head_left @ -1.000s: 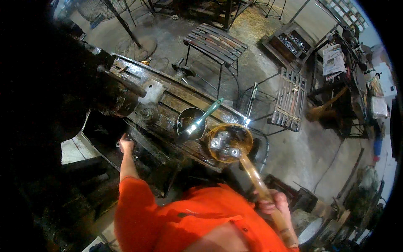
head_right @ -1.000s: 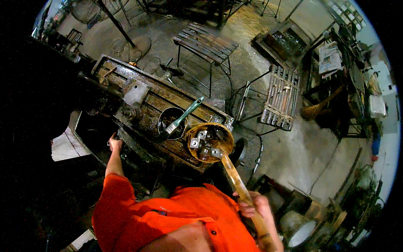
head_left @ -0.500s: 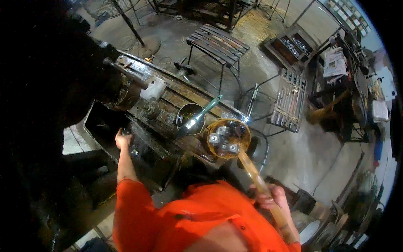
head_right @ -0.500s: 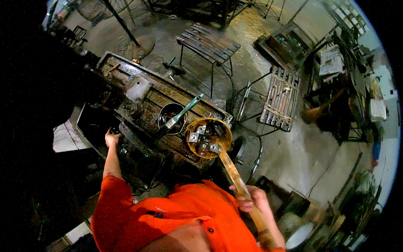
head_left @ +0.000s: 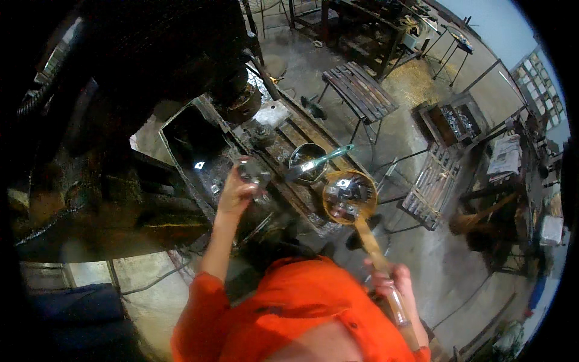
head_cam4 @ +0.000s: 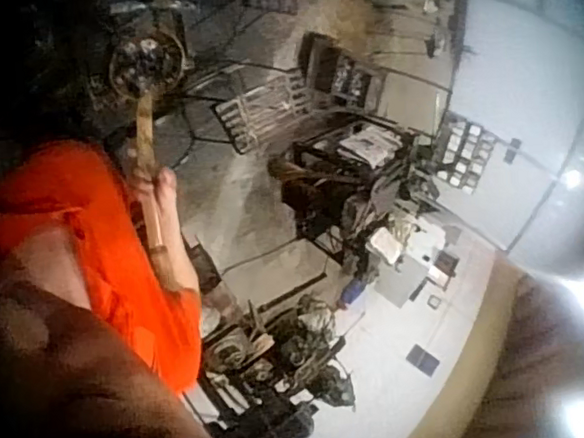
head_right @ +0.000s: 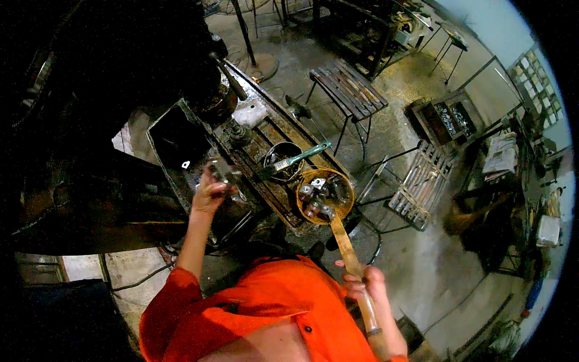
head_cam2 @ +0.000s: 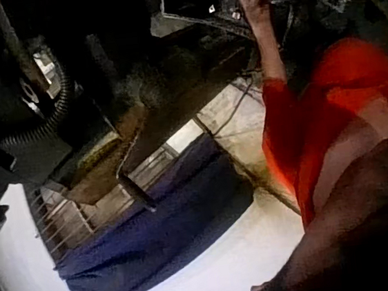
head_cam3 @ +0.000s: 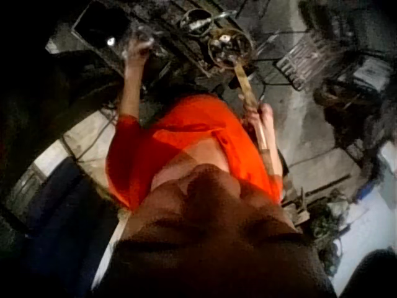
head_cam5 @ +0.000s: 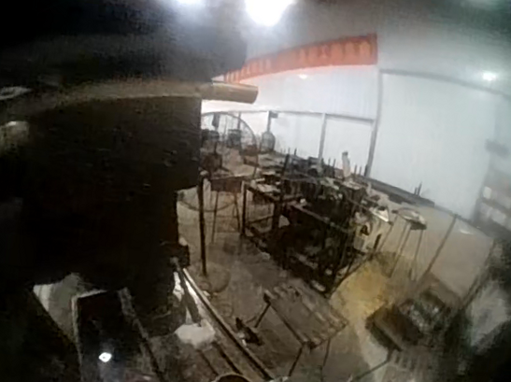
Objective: The person uses a wooden-handled strainer to scoop small metal parts from a liquid-filled bucket, rinses them, and transfers them into a metal tray. The person repeats this process multiple times, moving between the bucket and the tray.
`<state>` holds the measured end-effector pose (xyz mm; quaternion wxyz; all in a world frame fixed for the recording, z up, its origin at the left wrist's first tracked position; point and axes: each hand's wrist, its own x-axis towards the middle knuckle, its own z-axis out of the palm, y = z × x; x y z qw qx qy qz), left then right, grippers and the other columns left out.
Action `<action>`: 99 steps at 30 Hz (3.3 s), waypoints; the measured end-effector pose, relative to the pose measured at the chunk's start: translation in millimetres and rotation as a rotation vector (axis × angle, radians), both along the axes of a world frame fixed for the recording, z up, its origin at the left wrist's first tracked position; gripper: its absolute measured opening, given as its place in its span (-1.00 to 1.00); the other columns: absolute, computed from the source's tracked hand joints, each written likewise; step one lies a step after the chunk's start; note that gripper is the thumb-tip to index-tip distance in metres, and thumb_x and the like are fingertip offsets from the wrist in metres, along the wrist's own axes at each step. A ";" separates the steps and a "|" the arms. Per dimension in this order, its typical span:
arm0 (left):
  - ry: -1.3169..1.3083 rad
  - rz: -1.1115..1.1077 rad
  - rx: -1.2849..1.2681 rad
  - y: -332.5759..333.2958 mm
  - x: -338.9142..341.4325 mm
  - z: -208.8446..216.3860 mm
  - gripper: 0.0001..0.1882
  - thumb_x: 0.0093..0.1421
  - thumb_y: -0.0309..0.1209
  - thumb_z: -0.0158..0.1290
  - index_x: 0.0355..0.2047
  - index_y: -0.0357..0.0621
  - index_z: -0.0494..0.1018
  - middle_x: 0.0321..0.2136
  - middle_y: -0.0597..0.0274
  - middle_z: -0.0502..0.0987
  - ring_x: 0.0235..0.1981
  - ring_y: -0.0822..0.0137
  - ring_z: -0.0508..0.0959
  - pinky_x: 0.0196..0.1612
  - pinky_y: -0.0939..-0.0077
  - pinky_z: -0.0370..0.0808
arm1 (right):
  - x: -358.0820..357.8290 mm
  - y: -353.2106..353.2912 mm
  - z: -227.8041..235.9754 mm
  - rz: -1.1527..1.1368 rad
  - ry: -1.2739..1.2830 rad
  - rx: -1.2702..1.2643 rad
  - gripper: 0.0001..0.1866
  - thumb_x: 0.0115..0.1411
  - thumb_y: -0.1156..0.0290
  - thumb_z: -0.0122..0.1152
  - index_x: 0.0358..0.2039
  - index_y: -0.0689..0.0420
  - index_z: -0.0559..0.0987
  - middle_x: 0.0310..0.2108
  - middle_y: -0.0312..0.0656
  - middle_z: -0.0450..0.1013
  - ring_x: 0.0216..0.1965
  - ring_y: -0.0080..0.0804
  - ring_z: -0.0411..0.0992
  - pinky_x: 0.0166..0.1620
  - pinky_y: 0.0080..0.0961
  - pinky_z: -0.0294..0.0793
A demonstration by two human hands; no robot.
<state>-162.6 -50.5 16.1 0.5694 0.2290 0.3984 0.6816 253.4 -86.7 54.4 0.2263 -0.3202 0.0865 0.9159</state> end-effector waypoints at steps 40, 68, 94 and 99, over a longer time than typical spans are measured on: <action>2.315 -1.223 -0.813 10.2 -177.7 -175.3 -0.59 -0.01 -0.24 0.02 -0.10 0.05 0.36 0.00 0.06 0.24 0.02 0.11 0.27 0.02 -0.27 0.03 | 4.3 -4.1 -1.2 -0.064 -0.066 -0.042 -0.30 -0.11 0.22 0.09 0.01 0.33 0.15 -0.59 -0.34 0.11 -0.72 -0.70 0.07 -0.71 -0.78 0.07; 2.347 -0.643 -0.863 35.9 -171.3 -134.5 -0.85 -0.19 -0.40 0.08 -0.51 -0.07 0.47 -0.43 0.11 0.52 -0.32 0.15 0.52 -0.12 0.19 0.32 | -0.4 -3.6 -1.6 -0.099 0.093 -0.016 -0.38 -0.19 0.38 -0.02 -0.04 0.36 0.22 -0.59 -0.34 0.13 -0.74 -0.69 0.06 -0.71 -0.76 0.07; 1.455 0.035 -1.478 23.0 -188.5 -194.9 -0.61 -0.04 -0.34 0.04 -0.14 0.00 0.33 -0.07 0.00 0.33 -0.06 0.06 0.38 -0.08 0.27 0.37 | -4.9 -7.4 -9.6 -0.066 0.039 0.036 -0.42 -0.11 0.32 -0.02 -0.05 0.35 0.21 -0.58 -0.34 0.13 -0.72 -0.69 0.06 -0.74 -0.78 0.05; 1.587 0.033 -1.447 32.8 -169.3 -185.2 -0.64 -0.09 -0.24 0.07 -0.24 -0.04 0.39 -0.18 0.13 0.44 -0.12 0.13 0.44 -0.13 0.27 0.40 | -8.8 -10.7 -7.2 -0.121 0.062 0.000 -0.42 -0.15 0.34 -0.02 -0.07 0.36 0.23 -0.57 -0.33 0.13 -0.72 -0.70 0.06 -0.71 -0.78 0.08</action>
